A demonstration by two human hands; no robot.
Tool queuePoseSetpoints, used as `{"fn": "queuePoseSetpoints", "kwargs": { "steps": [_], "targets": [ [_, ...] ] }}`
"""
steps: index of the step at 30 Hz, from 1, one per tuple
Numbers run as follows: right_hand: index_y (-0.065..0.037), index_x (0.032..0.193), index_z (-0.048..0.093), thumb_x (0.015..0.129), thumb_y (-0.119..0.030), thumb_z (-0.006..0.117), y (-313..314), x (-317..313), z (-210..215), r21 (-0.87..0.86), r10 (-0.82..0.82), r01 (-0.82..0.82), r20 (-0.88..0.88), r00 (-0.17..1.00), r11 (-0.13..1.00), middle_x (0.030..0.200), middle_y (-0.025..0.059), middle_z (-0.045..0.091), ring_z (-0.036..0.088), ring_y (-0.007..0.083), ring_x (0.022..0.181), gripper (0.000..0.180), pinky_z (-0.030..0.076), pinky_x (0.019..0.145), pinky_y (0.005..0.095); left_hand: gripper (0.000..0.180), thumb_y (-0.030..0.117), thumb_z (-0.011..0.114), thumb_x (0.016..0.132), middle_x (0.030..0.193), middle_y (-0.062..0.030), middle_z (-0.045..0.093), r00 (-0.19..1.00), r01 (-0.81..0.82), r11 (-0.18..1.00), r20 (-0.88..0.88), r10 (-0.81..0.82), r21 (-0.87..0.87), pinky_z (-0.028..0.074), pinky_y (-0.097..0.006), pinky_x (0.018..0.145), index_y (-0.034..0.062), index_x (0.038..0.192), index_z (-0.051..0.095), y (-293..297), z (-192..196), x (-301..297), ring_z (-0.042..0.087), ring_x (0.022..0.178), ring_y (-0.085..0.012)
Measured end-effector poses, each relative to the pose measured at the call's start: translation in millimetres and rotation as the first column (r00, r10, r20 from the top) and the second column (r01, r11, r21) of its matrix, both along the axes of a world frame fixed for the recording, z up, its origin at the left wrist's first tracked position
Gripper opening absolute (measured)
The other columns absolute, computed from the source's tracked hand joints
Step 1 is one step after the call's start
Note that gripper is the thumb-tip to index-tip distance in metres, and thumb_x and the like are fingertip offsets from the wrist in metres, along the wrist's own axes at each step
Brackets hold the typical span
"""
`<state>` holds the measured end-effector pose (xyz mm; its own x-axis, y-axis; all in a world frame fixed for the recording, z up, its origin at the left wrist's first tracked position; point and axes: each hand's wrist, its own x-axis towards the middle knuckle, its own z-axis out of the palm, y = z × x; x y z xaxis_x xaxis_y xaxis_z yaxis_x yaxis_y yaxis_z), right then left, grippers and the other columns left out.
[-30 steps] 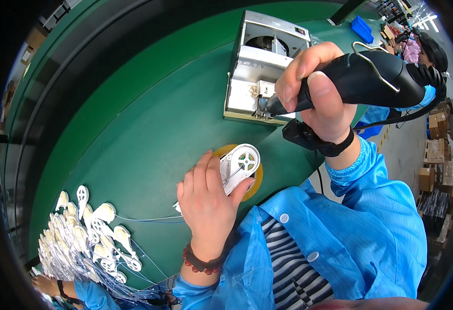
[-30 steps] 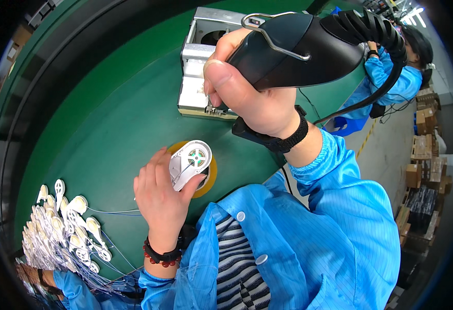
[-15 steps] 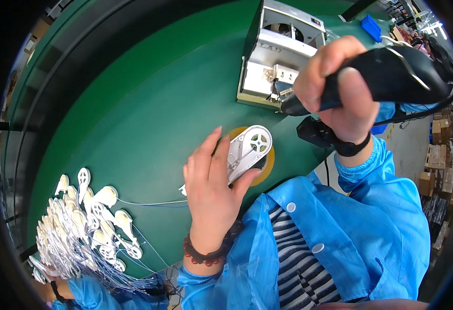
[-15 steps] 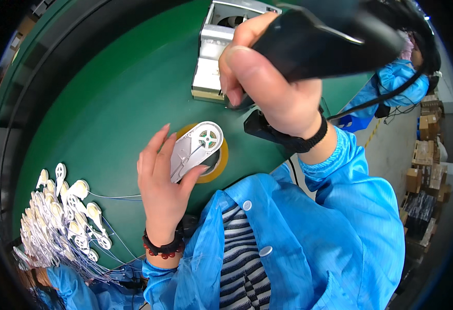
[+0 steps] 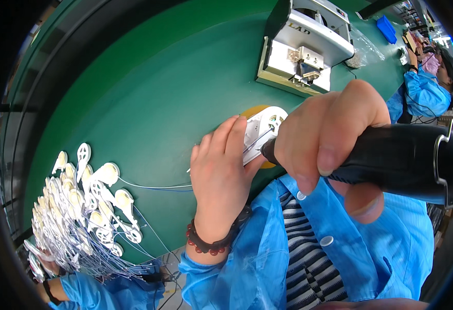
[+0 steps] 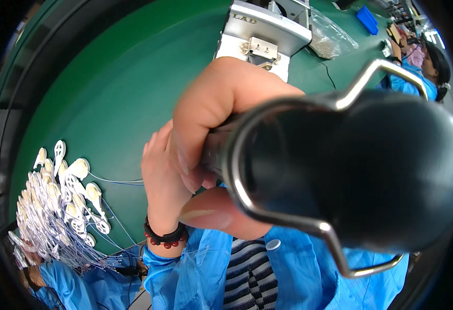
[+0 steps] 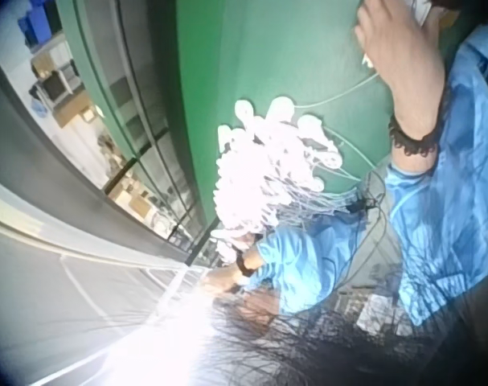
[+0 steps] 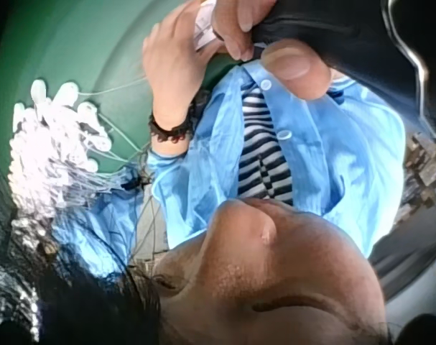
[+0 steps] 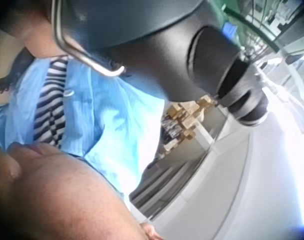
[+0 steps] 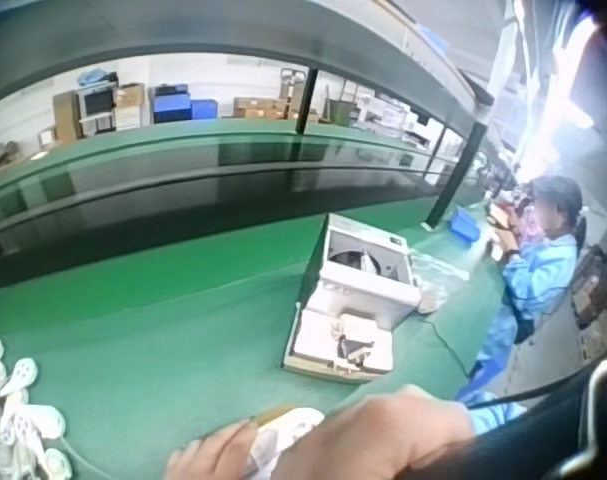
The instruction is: The worker uses an electric screwdriver to assemble small electronic components at a factory workbench.
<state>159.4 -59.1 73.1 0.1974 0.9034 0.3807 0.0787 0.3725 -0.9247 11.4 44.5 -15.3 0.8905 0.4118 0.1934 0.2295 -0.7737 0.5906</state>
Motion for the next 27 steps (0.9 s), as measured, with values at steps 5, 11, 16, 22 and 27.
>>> {"fn": "queuePoseSetpoints", "kwargs": {
  "steps": [5,11,16,22,27],
  "targets": [
    [-0.006,0.101,0.051,0.08,-0.037,0.082,3.9,-0.9,-6.4,0.063,0.02,-0.025,0.075,0.997,0.998,0.08,0.0102,0.065,0.06,0.0179,0.065,0.049,0.048,0.058,0.0313,0.067,0.019,0.083,0.064,0.124,-0.0071,0.062,0.999,-0.007,1.0,0.049,0.007,-0.013,0.046,-0.038,0.082,0.0061,0.125,0.059,0.6,-0.2,-1.0,0.061,0.101,-0.0261],
    [-0.005,0.105,0.05,0.08,-0.038,0.082,14.4,5.5,-14.6,0.059,0.188,-0.184,-0.076,0.979,0.981,0.082,0.0116,0.065,0.06,0.0178,0.065,0.052,0.048,0.059,0.0327,0.065,0.018,0.082,0.064,0.123,-0.0077,0.062,0.999,-0.017,0.999,0.036,0.018,-0.035,0.046,-0.037,0.082,0.0051,0.123,0.06,-0.1,-4.4,-0.7,0.061,0.1,-0.0259],
    [-0.005,0.106,0.049,0.083,-0.037,0.079,19.0,5.3,-19.8,0.111,0.179,-0.173,-0.05,0.983,0.979,0.083,0.0116,0.064,0.059,0.0176,0.063,0.05,0.048,0.059,0.0331,0.062,0.019,0.082,0.066,0.122,-0.0079,0.063,0.997,-0.007,1.0,0.08,0.008,-0.017,0.045,-0.037,0.081,0.0044,0.122,0.06,1.3,-3.0,-0.3,0.061,0.099,-0.0255],
    [-0.003,0.106,0.049,0.085,-0.03,0.077,15.1,5.3,-16.0,0.113,0.086,-0.092,0.049,0.995,0.989,0.083,0.0123,0.065,0.059,0.0174,0.061,0.044,0.048,0.06,0.0328,0.063,0.018,0.082,0.066,0.122,-0.0079,0.063,0.998,-0.015,1.0,0.053,0.015,-0.008,0.045,-0.037,0.081,0.0047,0.123,0.059,1.0,-2.5,1.0,0.061,0.099,-0.0253],
    [-0.001,0.105,0.049,0.081,-0.022,0.079,12.5,5.0,-13.9,0.017,0.107,-0.109,0.078,0.991,0.994,0.082,0.0139,0.066,0.061,0.0179,0.065,0.042,0.05,0.062,0.031,0.067,0.015,0.082,0.063,0.123,-0.0077,0.063,1.0,-0.001,0.999,0.012,0.001,-0.032,0.045,-0.037,0.081,0.0054,0.124,0.059,0.5,-1.0,0.2,0.062,0.1,-0.0251]
  ]
}}
